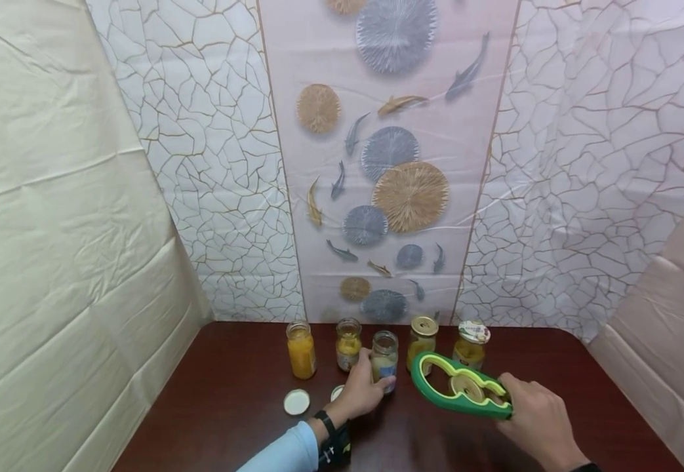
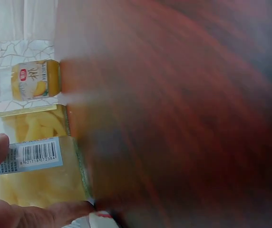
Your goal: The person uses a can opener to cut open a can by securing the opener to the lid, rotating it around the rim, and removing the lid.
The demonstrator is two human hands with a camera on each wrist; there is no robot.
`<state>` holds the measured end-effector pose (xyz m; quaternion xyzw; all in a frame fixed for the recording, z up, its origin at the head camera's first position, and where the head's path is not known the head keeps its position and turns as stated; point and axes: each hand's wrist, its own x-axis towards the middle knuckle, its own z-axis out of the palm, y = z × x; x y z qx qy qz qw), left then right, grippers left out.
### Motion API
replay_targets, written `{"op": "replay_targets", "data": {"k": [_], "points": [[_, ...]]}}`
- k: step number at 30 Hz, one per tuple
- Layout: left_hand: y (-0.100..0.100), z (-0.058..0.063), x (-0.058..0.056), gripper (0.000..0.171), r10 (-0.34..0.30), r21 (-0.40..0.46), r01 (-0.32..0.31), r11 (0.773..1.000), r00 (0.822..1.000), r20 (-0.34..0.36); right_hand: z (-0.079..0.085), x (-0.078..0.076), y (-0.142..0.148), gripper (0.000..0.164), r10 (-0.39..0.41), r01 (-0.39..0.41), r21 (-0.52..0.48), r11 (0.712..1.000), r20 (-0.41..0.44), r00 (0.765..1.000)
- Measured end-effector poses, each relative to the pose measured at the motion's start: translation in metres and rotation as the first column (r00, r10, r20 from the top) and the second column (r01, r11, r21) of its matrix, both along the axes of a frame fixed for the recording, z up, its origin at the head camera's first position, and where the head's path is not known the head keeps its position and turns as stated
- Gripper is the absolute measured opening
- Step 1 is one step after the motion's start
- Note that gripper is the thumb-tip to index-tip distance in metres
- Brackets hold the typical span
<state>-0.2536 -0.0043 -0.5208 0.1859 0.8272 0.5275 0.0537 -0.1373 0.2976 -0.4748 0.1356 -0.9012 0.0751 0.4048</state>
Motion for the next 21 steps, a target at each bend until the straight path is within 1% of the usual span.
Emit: {"op": "replay_targets", "data": {"k": [3,7,11,14,18,21], "points": [[0.0,-0.003,-0.001,0.054,0.006,0.004,-0.006,1.0,1.0,-0.004,-0.002,0.0,-0.001,0.038,0.006,-0.006,0.0,1.0,-0.004,1.0],[0.001,-0.003,-0.003,0.055,0.018,0.002,-0.018,1.0,1.0,-0.001,-0.006,0.001,-0.002,0.039,0.013,-0.013,-0.005,1.0,-0.003,1.0],[0.0,-0.005,-0.005,0.057,0.016,-0.031,-0.017,0.999,1.0,-0.01,-0.009,0.001,-0.002,0.04,0.018,-0.018,-0.009,1.0,-0.011,1.0],[0.0,-0.007,-0.008,0.061,-0.003,-0.068,0.0,0.998,0.999,-0.04,-0.011,0.0,0.0,0.04,0.017,-0.017,-0.003,1.0,-0.017,1.0],[-0.002,-0.009,-0.013,0.057,-0.036,-0.1,0.027,0.995,0.995,-0.091,-0.012,0.001,0.001,0.041,0.006,-0.006,0.007,1.0,-0.003,1.0],[-0.003,-0.009,-0.017,0.049,-0.05,-0.112,0.04,0.993,0.995,-0.083,-0.012,0.001,0.002,0.043,0.0,0.0,0.009,1.0,0.004,1.0]]}}
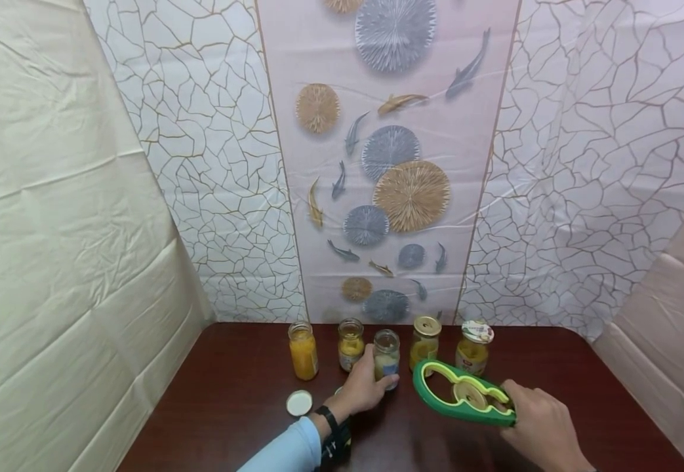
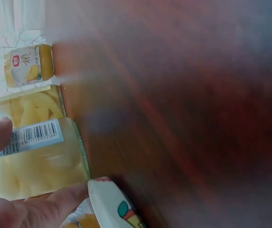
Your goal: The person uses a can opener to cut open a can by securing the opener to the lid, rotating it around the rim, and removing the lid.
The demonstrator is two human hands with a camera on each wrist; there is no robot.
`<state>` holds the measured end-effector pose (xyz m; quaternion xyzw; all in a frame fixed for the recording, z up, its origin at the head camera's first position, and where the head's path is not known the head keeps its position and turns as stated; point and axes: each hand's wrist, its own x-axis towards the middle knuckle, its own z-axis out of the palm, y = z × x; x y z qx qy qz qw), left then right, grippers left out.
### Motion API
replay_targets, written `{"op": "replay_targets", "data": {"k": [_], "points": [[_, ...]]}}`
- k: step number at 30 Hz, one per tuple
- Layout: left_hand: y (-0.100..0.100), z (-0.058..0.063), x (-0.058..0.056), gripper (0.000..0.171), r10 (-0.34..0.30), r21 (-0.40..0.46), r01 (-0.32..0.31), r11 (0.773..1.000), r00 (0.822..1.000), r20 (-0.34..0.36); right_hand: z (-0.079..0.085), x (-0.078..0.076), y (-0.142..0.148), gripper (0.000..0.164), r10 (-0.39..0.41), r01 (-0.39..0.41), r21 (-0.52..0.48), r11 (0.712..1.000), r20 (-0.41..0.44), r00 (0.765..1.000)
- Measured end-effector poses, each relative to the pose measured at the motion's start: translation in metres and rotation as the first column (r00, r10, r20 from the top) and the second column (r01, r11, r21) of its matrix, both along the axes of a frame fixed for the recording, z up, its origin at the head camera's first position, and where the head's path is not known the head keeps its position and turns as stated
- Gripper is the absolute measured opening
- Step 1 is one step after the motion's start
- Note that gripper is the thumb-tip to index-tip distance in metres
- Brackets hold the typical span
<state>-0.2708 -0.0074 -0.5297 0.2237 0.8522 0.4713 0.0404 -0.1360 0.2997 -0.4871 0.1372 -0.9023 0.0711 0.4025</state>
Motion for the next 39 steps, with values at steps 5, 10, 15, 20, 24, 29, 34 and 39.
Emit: {"op": "replay_targets", "data": {"k": [5,10,15,20,24,29,34,39], "points": [[0.0,0.0,-0.006,0.047,-0.002,0.014,0.002,1.0,0.999,0.039,0.0,0.0,-0.002,0.042,0.014,-0.014,0.002,1.0,-0.01,1.0],[0.004,0.001,-0.01,0.048,0.016,0.007,-0.016,1.0,0.999,0.05,-0.001,0.002,-0.005,0.042,0.023,-0.023,0.002,1.0,-0.012,1.0],[0.012,0.0,-0.013,0.066,0.06,-0.07,-0.056,0.996,0.996,0.058,-0.001,0.003,-0.006,0.046,0.007,-0.007,0.001,1.0,0.002,1.0],[0.017,-0.001,-0.013,0.082,0.114,-0.12,-0.105,0.987,0.991,0.066,-0.002,0.003,-0.007,0.046,0.013,-0.013,0.003,1.0,0.011,1.0],[0.018,0.002,-0.015,0.084,0.118,-0.129,-0.109,0.986,0.991,0.062,-0.003,0.002,-0.004,0.047,0.01,-0.01,0.009,1.0,0.004,1.0],[0.019,0.006,-0.017,0.086,0.115,-0.134,-0.105,0.985,0.991,0.071,-0.004,0.002,-0.003,0.047,0.02,-0.02,0.019,1.0,-0.006,1.0],[0.019,0.006,-0.016,0.088,0.114,-0.136,-0.102,0.985,0.99,0.079,-0.002,0.004,-0.004,0.047,-0.005,0.005,-0.003,1.0,0.046,0.999],[0.016,0.005,-0.016,0.083,0.15,-0.131,-0.14,0.982,0.986,0.07,-0.002,0.003,-0.006,0.047,-0.008,0.008,-0.003,1.0,0.065,0.998]]}}
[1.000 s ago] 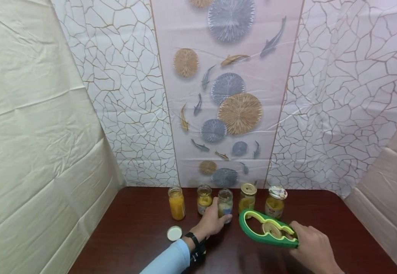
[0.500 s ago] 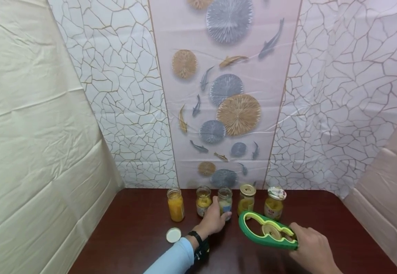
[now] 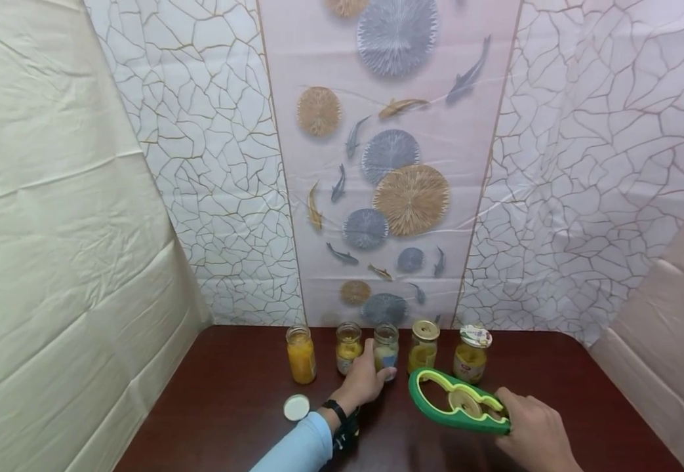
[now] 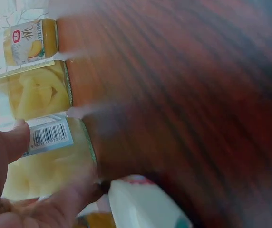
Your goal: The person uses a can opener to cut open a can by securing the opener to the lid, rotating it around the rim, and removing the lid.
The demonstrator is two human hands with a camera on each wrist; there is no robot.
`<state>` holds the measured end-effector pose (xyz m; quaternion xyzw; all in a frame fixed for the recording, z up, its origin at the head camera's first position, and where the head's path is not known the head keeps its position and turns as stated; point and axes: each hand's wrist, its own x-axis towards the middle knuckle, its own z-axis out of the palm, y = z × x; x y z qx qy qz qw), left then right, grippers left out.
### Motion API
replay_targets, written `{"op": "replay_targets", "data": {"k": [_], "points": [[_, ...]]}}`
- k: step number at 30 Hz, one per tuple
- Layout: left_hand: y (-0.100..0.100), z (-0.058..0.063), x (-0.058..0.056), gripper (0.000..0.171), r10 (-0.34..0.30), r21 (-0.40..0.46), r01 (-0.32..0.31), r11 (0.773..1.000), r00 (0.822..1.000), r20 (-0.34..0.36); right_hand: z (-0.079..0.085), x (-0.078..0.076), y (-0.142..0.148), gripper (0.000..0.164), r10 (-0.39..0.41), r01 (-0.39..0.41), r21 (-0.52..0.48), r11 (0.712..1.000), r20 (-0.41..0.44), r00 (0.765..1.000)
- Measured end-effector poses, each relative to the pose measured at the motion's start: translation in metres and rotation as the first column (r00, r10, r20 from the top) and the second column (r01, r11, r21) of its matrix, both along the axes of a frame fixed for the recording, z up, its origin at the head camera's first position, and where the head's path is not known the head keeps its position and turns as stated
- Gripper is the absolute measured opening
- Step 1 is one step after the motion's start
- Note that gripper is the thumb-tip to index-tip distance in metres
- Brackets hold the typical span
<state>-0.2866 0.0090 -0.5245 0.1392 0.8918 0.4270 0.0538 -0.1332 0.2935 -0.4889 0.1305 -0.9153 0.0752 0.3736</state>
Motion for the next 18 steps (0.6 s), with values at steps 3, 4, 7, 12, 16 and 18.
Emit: {"op": "replay_targets", "data": {"k": [3,4,7,12,16,18], "points": [[-0.001,-0.003,0.001,0.078,0.016,0.003,-0.016,1.0,1.0,-0.008,-0.003,0.0,0.0,0.046,0.007,-0.007,0.006,1.0,-0.01,1.0],[-0.002,-0.004,0.001,0.076,0.018,0.005,-0.018,1.0,1.0,-0.016,-0.004,0.0,0.001,0.046,0.006,-0.006,0.007,1.0,-0.014,1.0],[-0.002,-0.007,0.001,0.069,0.02,0.0,-0.02,1.0,0.999,-0.034,-0.005,0.001,0.003,0.046,-0.004,0.004,0.001,1.0,-0.011,1.0],[-0.002,-0.012,0.001,0.065,0.025,-0.013,-0.025,1.0,0.998,-0.049,-0.007,0.002,0.004,0.046,-0.002,0.002,-0.008,1.0,-0.008,1.0],[-0.003,-0.012,0.002,0.063,0.025,-0.014,-0.026,1.0,0.997,-0.067,-0.008,0.002,0.002,0.046,0.007,-0.007,-0.01,1.0,-0.017,1.0],[-0.004,-0.012,0.002,0.061,0.023,-0.012,-0.024,1.0,0.997,-0.076,-0.008,0.001,0.001,0.045,0.009,-0.009,-0.01,1.0,-0.016,1.0]]}}
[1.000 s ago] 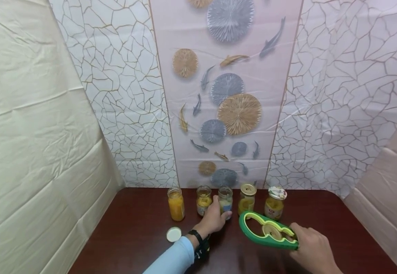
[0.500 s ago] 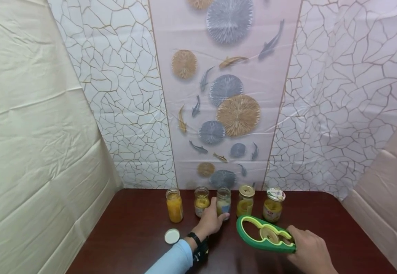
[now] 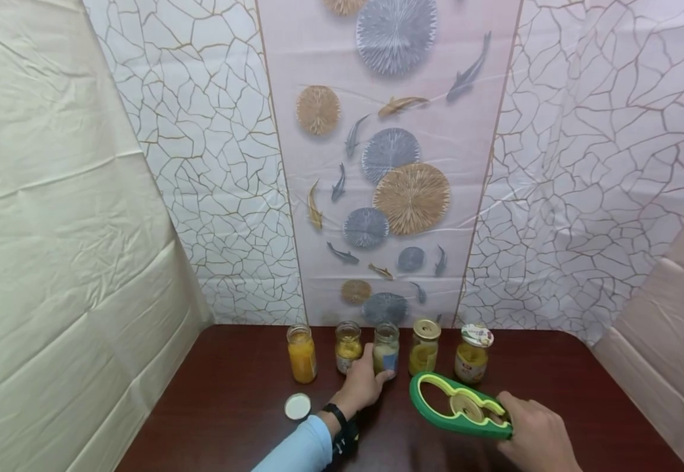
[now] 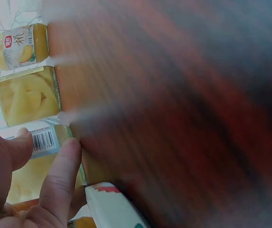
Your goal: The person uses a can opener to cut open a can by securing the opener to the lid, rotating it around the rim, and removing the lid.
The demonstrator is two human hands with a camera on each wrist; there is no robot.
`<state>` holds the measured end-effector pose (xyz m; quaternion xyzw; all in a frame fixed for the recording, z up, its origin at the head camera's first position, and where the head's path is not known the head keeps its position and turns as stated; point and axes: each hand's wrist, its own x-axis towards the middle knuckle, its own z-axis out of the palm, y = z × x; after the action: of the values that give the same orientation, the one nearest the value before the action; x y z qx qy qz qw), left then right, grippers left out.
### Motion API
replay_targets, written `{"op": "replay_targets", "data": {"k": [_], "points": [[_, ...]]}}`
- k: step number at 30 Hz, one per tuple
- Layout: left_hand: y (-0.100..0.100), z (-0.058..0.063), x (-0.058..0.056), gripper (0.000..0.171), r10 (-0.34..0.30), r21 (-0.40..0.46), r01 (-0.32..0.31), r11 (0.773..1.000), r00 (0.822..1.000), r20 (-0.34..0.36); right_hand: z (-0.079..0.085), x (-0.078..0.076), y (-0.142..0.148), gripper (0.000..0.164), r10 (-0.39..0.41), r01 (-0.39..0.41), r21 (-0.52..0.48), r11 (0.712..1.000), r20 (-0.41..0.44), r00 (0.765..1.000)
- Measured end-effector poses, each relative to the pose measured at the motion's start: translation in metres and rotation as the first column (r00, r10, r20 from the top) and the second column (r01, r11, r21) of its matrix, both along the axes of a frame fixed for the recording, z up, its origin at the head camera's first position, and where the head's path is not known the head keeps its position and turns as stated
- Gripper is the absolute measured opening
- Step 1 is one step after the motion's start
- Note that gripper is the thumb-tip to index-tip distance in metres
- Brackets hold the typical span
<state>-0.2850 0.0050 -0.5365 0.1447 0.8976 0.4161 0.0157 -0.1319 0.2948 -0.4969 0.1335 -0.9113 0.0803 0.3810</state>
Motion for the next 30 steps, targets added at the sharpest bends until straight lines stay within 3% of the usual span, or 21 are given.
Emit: {"op": "replay_targets", "data": {"k": [7,12,16,20,24,30], "points": [[0.001,-0.002,0.003,0.066,0.008,-0.046,-0.006,0.999,1.0,0.03,0.0,0.003,0.001,0.044,-0.001,0.001,0.01,1.0,0.002,1.0],[0.0,0.001,0.005,0.074,-0.019,-0.029,0.02,0.999,0.999,0.035,0.001,0.003,0.001,0.045,0.006,-0.005,0.012,1.0,-0.013,1.0],[-0.004,0.014,0.014,0.089,-0.033,-0.022,0.035,0.999,0.995,0.093,0.002,0.003,0.0,0.045,-0.002,0.002,0.01,1.0,-0.011,1.0],[-0.015,0.032,0.03,0.098,-0.03,-0.053,0.037,0.998,0.992,0.123,0.001,0.002,-0.001,0.044,-0.01,0.01,0.0,1.0,0.014,1.0],[-0.031,0.051,0.047,0.088,-0.052,-0.051,0.057,0.997,0.994,0.096,-0.001,0.002,-0.003,0.042,-0.012,0.012,-0.001,1.0,0.031,0.999],[-0.056,0.073,0.074,0.056,-0.112,0.02,0.112,0.994,0.994,-0.008,0.001,-0.003,-0.006,0.042,-0.004,0.003,0.002,1.0,0.031,0.999]]}}
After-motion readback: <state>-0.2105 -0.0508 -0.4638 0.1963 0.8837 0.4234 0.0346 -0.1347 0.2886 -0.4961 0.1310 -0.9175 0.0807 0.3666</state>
